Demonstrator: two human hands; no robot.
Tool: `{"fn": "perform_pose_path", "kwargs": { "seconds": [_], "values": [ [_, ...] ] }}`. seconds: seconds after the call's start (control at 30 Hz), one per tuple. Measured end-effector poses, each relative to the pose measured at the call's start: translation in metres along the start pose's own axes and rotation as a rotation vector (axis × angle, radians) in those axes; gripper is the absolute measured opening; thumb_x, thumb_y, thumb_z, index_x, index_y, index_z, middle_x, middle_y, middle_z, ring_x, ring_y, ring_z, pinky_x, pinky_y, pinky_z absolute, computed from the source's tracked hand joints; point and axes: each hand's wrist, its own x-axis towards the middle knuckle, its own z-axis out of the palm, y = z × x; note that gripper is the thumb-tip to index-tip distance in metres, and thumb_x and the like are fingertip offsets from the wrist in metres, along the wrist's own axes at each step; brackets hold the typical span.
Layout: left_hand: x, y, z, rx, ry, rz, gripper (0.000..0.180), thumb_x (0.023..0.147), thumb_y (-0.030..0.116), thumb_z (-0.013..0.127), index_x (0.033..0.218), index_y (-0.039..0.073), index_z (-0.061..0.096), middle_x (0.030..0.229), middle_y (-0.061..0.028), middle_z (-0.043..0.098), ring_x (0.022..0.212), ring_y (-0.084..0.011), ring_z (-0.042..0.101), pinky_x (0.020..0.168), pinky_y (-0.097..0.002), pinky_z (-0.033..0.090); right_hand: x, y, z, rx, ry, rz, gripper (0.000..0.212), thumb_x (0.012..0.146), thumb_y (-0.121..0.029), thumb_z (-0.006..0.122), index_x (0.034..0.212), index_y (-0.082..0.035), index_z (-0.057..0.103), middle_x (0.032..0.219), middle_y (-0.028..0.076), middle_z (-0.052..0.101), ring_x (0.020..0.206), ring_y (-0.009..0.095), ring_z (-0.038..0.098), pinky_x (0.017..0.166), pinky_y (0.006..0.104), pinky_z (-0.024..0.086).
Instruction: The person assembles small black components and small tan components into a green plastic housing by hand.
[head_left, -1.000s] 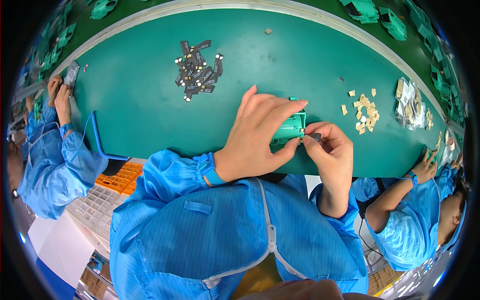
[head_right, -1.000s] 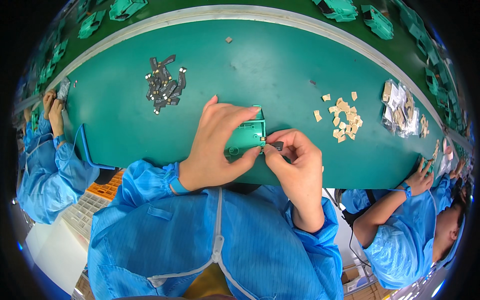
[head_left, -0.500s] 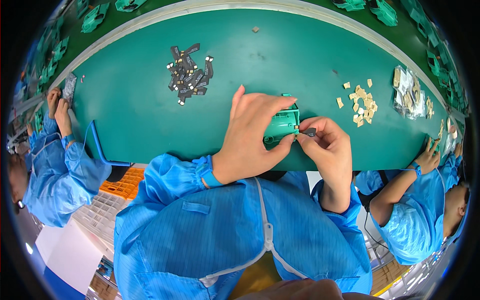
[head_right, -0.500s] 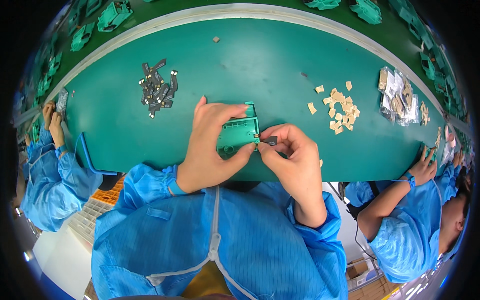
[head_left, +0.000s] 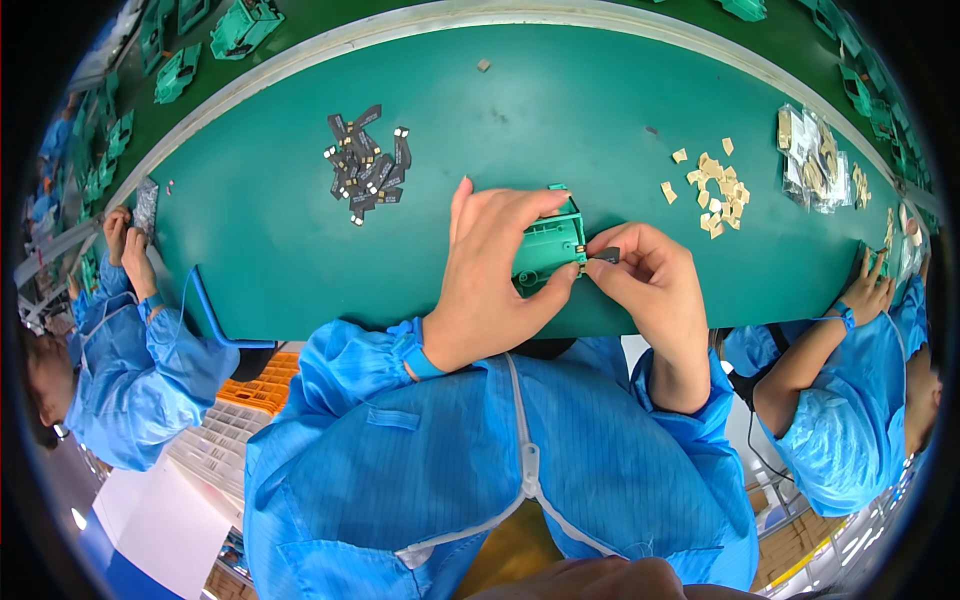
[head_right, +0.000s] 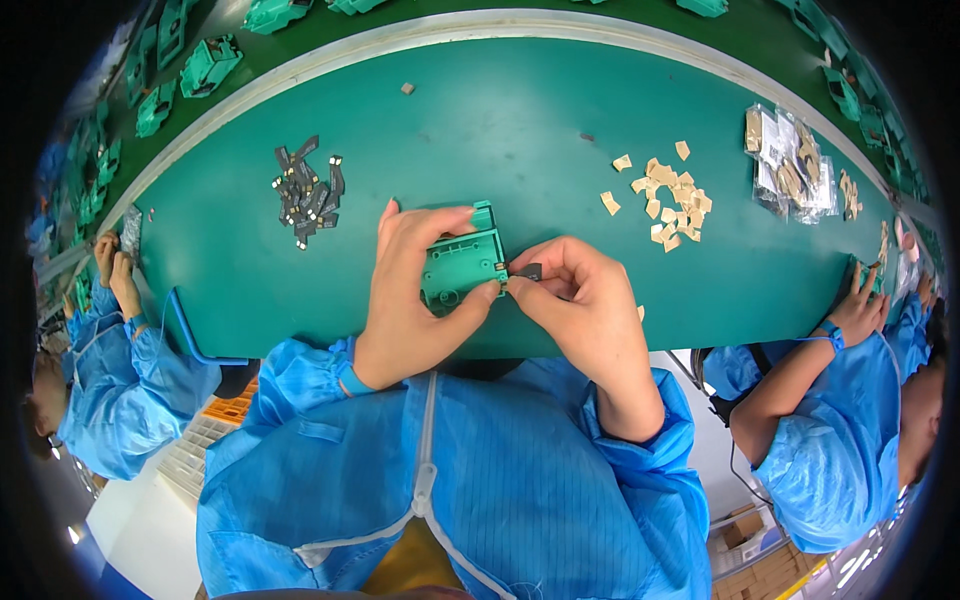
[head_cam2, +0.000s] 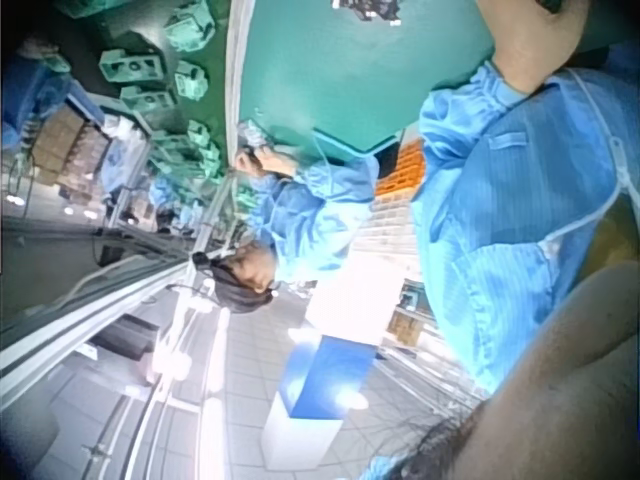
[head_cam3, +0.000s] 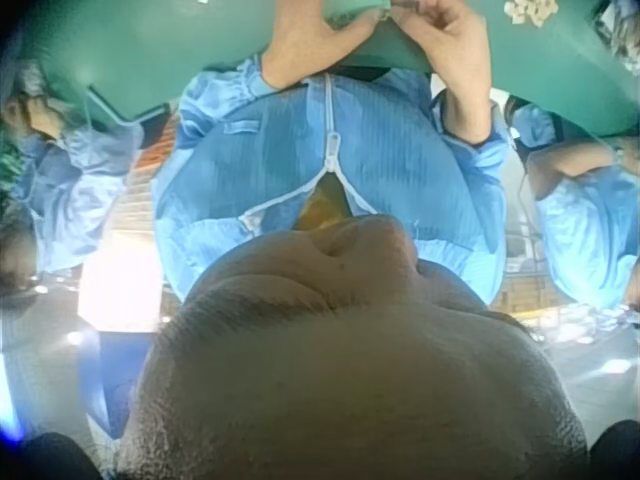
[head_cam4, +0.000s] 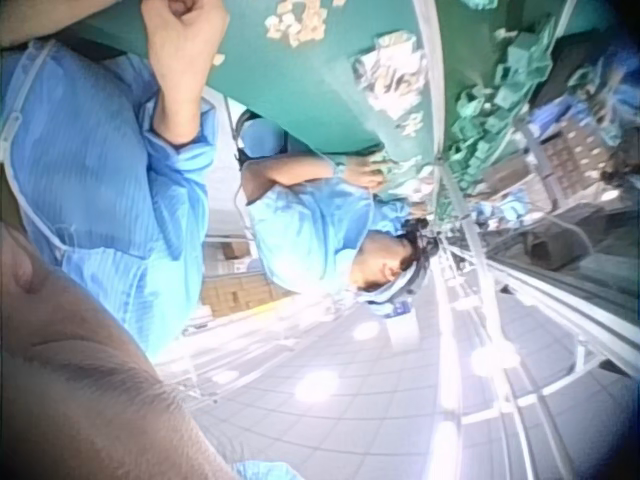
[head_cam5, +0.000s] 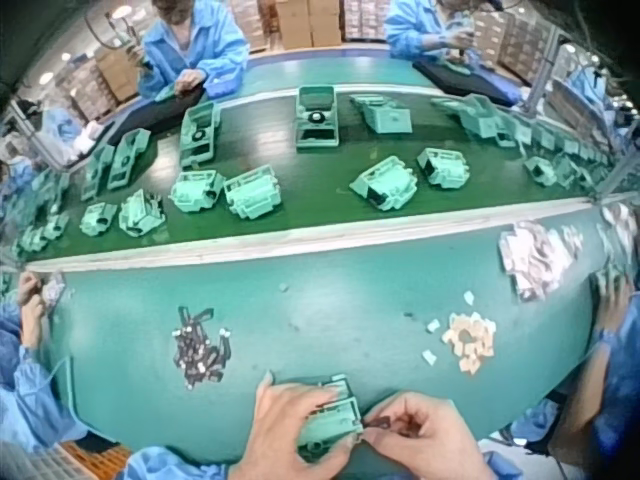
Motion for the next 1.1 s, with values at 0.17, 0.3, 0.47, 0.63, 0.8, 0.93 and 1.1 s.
{"fn": "perform_pose_path", "kwargs": {
  "seconds": [0.17, 0.3, 0.47, 0.63, 0.8, 0.93, 1.1],
  "values": [
    [0.001, -0.003, 0.000, 0.033, 0.008, 0.030, 0.065, 0.073, 0.010, 0.078, 0.133, 0.010, 0.052, 0.112, -0.0054, 0.062, 0.109, -0.0259, 0.058, 0.114, -0.0626, 0.018, 0.001, -0.005, 0.000, 0.005, -0.017, 0.010, 0.009, 0.088, 0.000, 0.069, 0.095, 0.002, 0.064, 0.080, -0.002, 0.064, 0.068, 0.000, 0.054, 0.057, 0.0180, 0.040],
    [0.002, -0.001, -0.001, 0.031, -0.015, 0.030, 0.067, 0.072, 0.009, 0.079, 0.134, 0.010, 0.051, 0.112, -0.0058, 0.062, 0.109, -0.0260, 0.058, 0.114, -0.0632, 0.018, 0.001, -0.002, -0.003, 0.011, -0.036, 0.025, 0.008, 0.088, 0.001, 0.069, 0.094, 0.002, 0.064, 0.082, -0.001, 0.066, 0.069, 0.001, 0.056, 0.058, 0.0188, 0.042],
    [0.006, -0.001, -0.003, 0.041, -0.008, 0.028, 0.069, 0.071, 0.008, 0.080, 0.134, 0.011, 0.051, 0.113, -0.0069, 0.060, 0.108, -0.0264, 0.058, 0.114, -0.0652, 0.017, 0.003, -0.012, 0.000, 0.017, -0.035, 0.024, 0.010, 0.087, 0.000, 0.070, 0.095, 0.003, 0.064, 0.085, 0.003, 0.068, 0.073, 0.005, 0.061, 0.061, 0.0210, 0.047],
    [0.004, -0.001, -0.003, 0.066, -0.012, 0.039, 0.071, 0.071, 0.008, 0.081, 0.134, 0.011, 0.050, 0.114, -0.0072, 0.060, 0.108, -0.0268, 0.059, 0.114, -0.0658, 0.017, 0.002, -0.009, 0.000, -0.034, -0.030, 0.008, 0.011, 0.087, -0.001, 0.070, 0.095, 0.003, 0.064, 0.085, 0.005, 0.069, 0.074, 0.005, 0.061, 0.063, 0.0213, 0.048],
    [0.006, -0.001, -0.009, 0.080, -0.061, 0.078, 0.081, 0.067, 0.015, 0.087, 0.138, 0.010, 0.047, 0.115, -0.0084, 0.059, 0.112, -0.0281, 0.057, 0.113, -0.0647, 0.020, 0.007, -0.001, -0.007, 0.009, -0.052, 0.007, 0.010, 0.090, -0.006, 0.069, 0.094, 0.003, 0.066, 0.079, 0.003, 0.068, 0.069, 0.003, 0.057, 0.059, 0.0206, 0.044],
    [0.006, -0.005, -0.010, 0.128, -0.070, 0.174, 0.092, 0.064, 0.018, 0.090, 0.141, 0.008, 0.042, 0.118, -0.0114, 0.057, 0.115, -0.0316, 0.054, 0.110, -0.0572, 0.031, 0.009, -0.002, -0.006, -0.053, -0.042, -0.050, 0.011, 0.091, -0.008, 0.069, 0.093, 0.003, 0.067, 0.077, 0.001, 0.067, 0.067, 0.003, 0.055, 0.058, 0.0205, 0.043],
    [0.002, -0.011, -0.012, 0.050, -0.013, 0.186, 0.090, 0.065, 0.013, 0.089, 0.139, 0.006, 0.039, 0.119, -0.0149, 0.053, 0.114, -0.0316, 0.053, 0.102, -0.0454, 0.044, 0.004, -0.007, -0.001, -0.020, -0.096, -0.113, 0.010, 0.094, -0.007, 0.067, 0.093, 0.002, 0.067, 0.091, 0.006, 0.070, 0.077, 0.005, 0.059, 0.067, 0.0220, 0.047]
  ]
}}
